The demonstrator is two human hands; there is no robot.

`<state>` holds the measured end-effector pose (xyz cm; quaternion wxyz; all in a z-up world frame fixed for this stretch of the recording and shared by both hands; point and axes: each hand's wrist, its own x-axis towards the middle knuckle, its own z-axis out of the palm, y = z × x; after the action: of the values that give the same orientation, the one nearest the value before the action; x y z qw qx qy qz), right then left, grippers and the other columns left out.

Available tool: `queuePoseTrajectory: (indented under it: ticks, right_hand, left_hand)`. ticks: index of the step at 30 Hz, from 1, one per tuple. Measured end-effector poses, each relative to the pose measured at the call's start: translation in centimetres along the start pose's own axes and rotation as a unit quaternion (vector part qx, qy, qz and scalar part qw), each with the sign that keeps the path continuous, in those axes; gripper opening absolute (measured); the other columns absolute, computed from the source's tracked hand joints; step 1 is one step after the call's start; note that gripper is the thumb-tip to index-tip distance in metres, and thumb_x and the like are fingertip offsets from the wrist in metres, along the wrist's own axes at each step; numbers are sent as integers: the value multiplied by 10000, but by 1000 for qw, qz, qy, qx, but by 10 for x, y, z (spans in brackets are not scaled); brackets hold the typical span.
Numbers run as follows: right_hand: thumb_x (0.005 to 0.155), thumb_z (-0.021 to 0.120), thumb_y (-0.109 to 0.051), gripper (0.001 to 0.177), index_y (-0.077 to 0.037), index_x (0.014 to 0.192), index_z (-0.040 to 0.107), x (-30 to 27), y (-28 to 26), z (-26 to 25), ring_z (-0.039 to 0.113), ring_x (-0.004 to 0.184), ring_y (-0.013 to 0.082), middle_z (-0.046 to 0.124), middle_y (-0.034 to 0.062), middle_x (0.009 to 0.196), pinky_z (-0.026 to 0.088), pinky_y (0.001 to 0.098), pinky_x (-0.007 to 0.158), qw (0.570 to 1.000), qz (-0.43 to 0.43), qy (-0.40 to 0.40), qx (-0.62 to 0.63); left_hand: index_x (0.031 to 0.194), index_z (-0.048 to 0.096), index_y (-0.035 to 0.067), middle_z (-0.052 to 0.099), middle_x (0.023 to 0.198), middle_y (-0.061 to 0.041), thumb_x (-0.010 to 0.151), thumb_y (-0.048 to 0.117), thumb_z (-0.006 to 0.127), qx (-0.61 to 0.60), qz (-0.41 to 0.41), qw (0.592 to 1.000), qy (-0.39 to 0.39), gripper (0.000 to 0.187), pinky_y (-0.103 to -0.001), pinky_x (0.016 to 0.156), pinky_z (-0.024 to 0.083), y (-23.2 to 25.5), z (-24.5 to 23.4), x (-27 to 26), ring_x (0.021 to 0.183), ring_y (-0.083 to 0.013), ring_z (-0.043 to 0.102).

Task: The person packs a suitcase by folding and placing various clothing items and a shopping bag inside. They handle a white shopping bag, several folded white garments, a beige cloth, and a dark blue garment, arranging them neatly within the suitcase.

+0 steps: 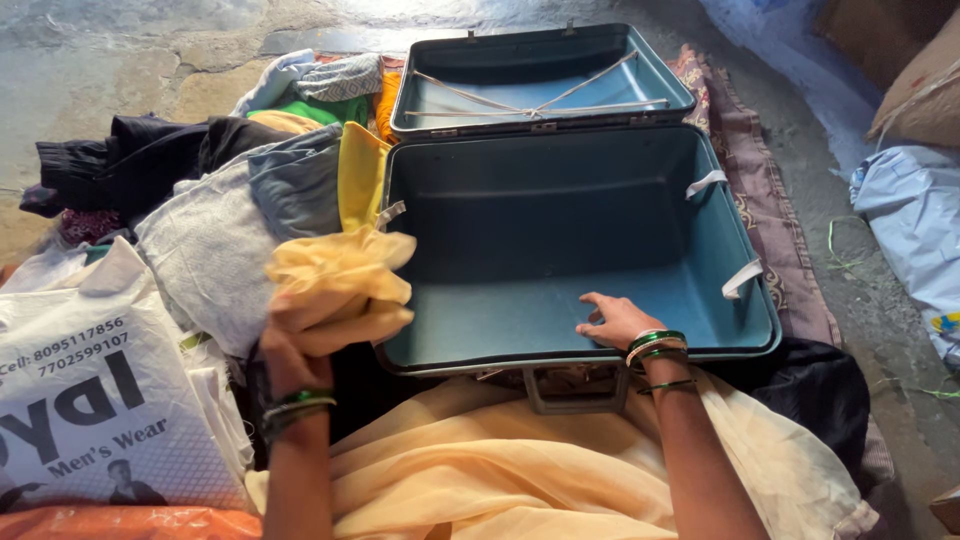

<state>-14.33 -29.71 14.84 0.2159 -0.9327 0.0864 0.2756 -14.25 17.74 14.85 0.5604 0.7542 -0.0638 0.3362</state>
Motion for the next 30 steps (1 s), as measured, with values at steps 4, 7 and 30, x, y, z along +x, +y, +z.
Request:
queuePoseTrajectory:
  ticks: [4,7,30]
  right_hand:
    - [856,715,-473,790,-218,1542,418,-21,-14,-13,585,1343,299,621,129,1431,478,429,1127,985,-126,61,102]
    - [687,865,-438,1187,-169,1602,157,-45,-37,-21,342,1489,313,317,159,1633,356,482,1122,912,-295,106,265]
    - [961,651,-25,268,18,1225,640,-47,11,-62,689,1010,161,713,90,1117,569,314,898,632,-311,90,704]
  left_hand:
    - [1350,518,63,651,1196,-98,822,-49,599,-287,-346,893,-37,546,-354,914,586,82,50,-2,1058,-227,688]
    - [1343,558,-2,670,1215,-110,773,-78,673,-295,-277,903,-145,586,-314,954,577,124,89,-2,1102,-208,686]
    - [1076,708,6,681,929,-24,886,52,682,-104,-238,871,-416,197,-255,783,512,120,190,-10,864,-98,608]
